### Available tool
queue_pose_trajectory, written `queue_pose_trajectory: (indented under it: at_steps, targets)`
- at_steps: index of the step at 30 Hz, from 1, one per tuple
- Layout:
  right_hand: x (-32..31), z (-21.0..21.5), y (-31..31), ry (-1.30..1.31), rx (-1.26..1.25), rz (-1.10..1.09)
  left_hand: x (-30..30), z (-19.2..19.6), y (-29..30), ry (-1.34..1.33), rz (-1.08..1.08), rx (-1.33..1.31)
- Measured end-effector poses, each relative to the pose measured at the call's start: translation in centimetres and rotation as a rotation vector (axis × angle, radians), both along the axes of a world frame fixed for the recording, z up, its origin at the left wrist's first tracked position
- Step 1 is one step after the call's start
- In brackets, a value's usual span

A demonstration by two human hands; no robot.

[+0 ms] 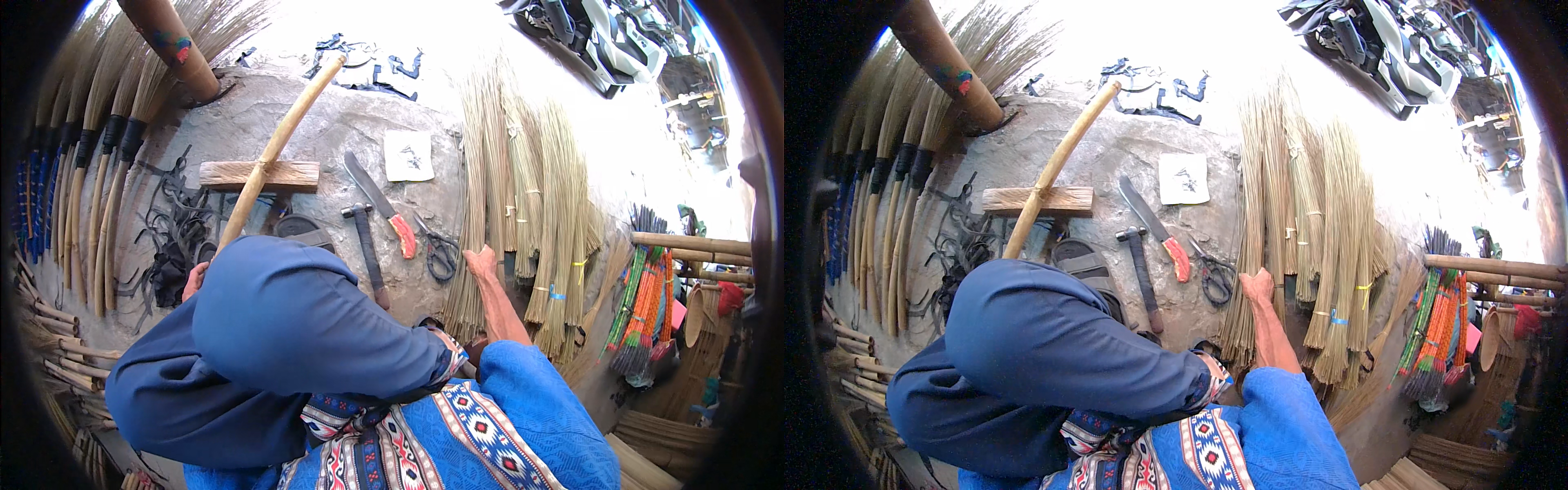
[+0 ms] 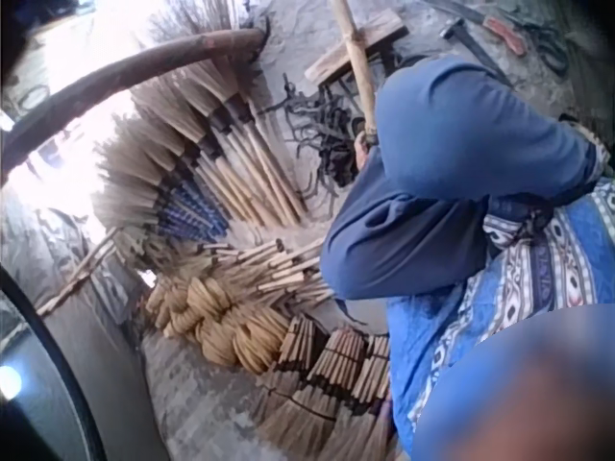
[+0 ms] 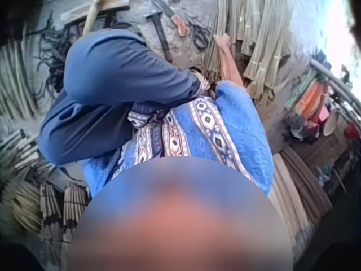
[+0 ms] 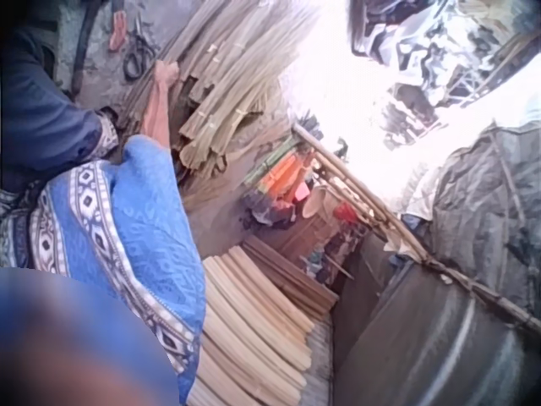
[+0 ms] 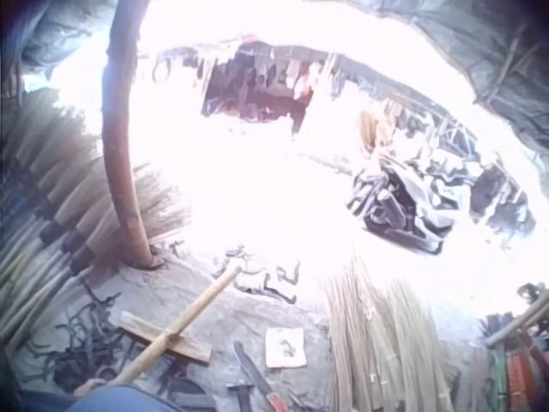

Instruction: The person assembles a traditional broom by attaching a bundle of straw to a bamboo handle. They use a hammer to secure the bundle, wrap it with black straps, and trim excess material with a knife.

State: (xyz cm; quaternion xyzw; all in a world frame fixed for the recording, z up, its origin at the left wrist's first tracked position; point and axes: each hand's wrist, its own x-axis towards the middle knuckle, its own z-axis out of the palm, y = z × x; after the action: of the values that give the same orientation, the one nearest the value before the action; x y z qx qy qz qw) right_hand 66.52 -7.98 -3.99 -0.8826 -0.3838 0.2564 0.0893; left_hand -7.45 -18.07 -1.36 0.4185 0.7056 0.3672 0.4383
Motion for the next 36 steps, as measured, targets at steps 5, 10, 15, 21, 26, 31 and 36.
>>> queue_pose_trajectory:
  at_steps: [5,10,15,21,26,31,36]
  targets:
    - [1.6,0.6,-0.4,0.082,0.085,-0.091,0.0,-0.1,-0.2,0.013,0.005,-0.010]
    - [2.3,3.4,-1.8,0.091,0.125,-0.095,0.0,-0.3,0.4,-0.001,-0.005,-0.012]
    - [1.6,2.9,-2.2,0.287,0.054,-0.164,-0.1,-0.2,0.6,-0.002,-0.006,-0.018]
    - [0.4,-1.4,-1.6,-0.016,0.050,-0.077,-0.4,-1.1,0.4,-0.012,0.003,-0.030]
    - [1.1,-2.0,-0.6,0.093,-0.072,-0.195,-1.5,-2.4,-0.3,-0.061,-0.017,-0.013]
    - [4.9,0.8,-1.6,-0.001,0.179,-0.007,-0.8,-2.0,-1.2,0.086,-0.051,-0.041]
    - [4.6,1.1,-2.2,0.434,0.129,-0.131,0.9,0.5,-1.4,0.154,0.111,-0.145]
